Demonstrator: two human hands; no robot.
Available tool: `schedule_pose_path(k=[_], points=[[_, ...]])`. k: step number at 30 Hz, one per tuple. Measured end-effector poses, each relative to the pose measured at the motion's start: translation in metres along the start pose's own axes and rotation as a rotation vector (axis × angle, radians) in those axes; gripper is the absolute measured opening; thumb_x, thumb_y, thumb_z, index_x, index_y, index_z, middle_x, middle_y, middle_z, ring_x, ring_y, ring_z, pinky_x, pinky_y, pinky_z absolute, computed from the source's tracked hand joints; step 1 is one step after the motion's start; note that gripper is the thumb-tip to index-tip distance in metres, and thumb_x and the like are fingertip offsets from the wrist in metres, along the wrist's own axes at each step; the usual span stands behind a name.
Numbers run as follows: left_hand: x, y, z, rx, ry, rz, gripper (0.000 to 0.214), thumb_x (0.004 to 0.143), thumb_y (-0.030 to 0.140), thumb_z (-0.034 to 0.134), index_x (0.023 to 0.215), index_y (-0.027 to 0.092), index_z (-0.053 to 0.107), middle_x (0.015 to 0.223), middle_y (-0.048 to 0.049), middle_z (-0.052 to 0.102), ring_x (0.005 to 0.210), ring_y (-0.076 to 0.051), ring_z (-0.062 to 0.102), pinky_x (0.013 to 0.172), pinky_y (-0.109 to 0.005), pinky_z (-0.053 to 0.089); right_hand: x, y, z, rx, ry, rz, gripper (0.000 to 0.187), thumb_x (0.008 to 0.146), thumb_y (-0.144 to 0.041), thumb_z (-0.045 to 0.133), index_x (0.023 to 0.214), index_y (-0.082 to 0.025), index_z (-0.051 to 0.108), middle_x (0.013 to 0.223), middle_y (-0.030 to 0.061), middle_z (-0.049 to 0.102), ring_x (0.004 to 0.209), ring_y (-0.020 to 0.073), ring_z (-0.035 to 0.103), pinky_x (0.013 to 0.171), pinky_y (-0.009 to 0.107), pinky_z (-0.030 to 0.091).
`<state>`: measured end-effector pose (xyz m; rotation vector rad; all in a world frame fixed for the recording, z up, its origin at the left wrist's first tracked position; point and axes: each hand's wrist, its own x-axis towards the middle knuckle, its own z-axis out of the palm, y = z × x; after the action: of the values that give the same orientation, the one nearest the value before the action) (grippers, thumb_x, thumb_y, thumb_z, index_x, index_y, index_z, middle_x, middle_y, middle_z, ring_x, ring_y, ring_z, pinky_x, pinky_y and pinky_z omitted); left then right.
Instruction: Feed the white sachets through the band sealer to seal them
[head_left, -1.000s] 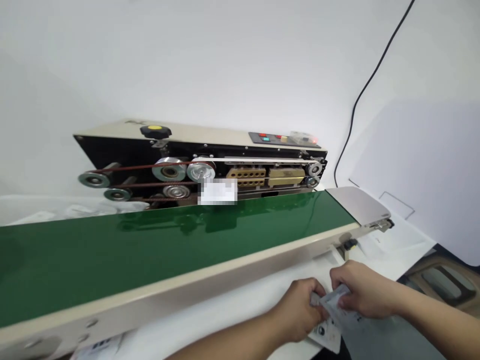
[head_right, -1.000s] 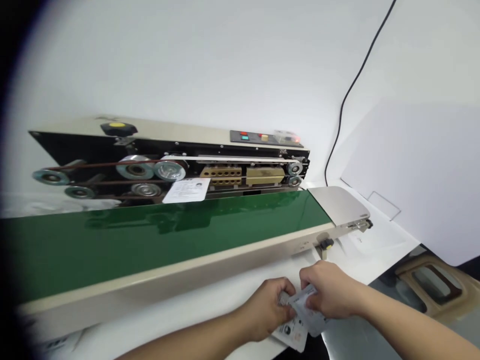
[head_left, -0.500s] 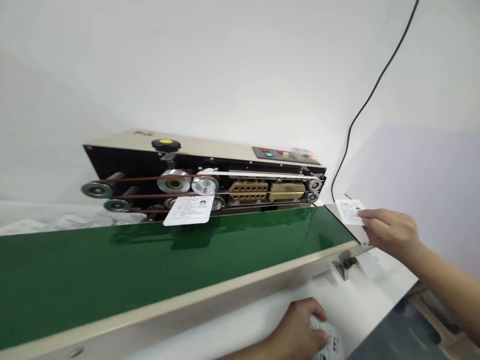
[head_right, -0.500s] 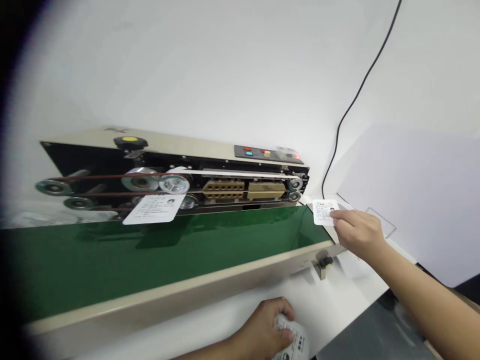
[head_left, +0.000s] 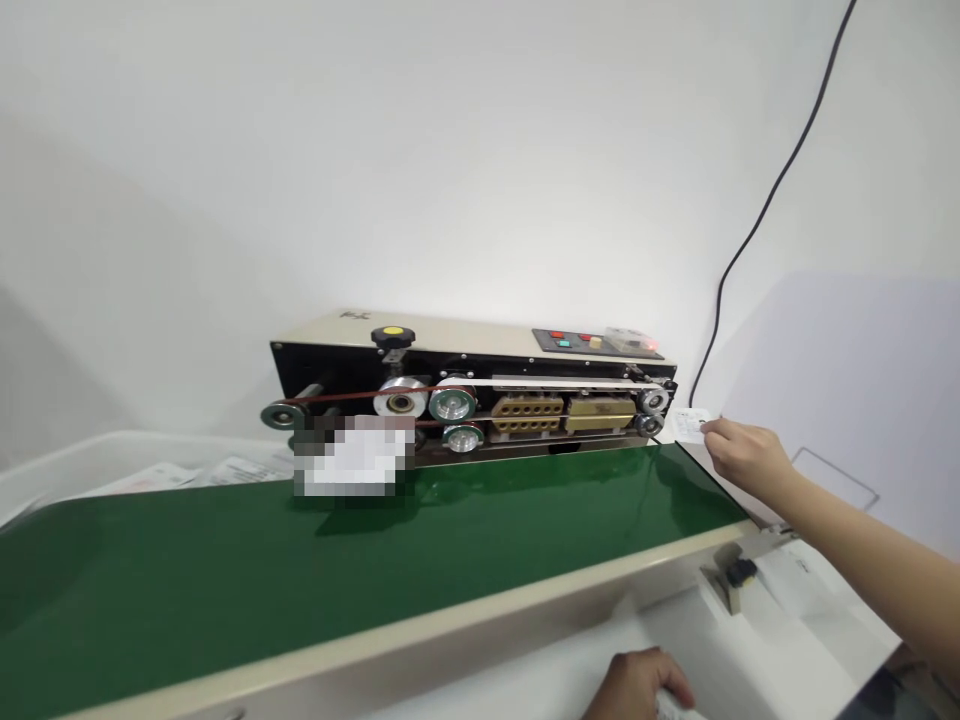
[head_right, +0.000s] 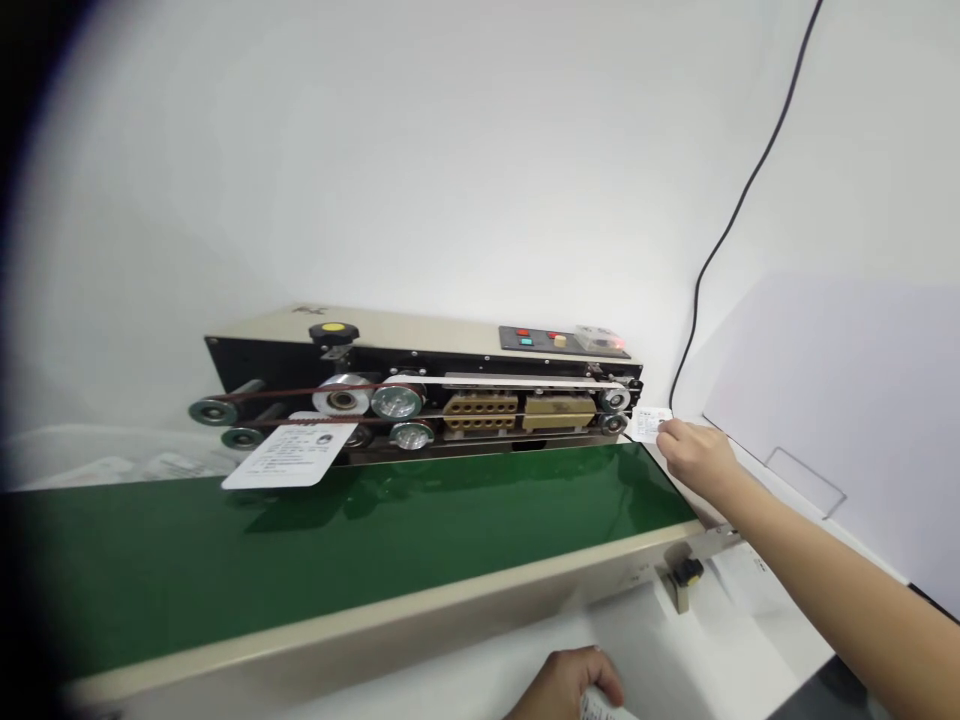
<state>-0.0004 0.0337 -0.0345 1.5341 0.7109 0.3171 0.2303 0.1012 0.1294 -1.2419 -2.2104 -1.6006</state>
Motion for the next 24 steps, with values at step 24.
schedule_pose_path(k=[24], points=[[-0.004,-0.003,0.005,-0.064,0.025,0.022,0.034,0.052,0.007,0.071,0.084,0.016,0.072,0.062,0.0058,0.049,0.056,-0.009,0.041,0.055,-0.020,0.034,0.016,-0.015,0.024,0.213,0.110,-0.039,0.021,0.081,-0.011,0.047,0.065,-0.018,0.058,0.084,0.0014,0.070,0.057,0.0093,0.059,0.048,0.020,0.038]])
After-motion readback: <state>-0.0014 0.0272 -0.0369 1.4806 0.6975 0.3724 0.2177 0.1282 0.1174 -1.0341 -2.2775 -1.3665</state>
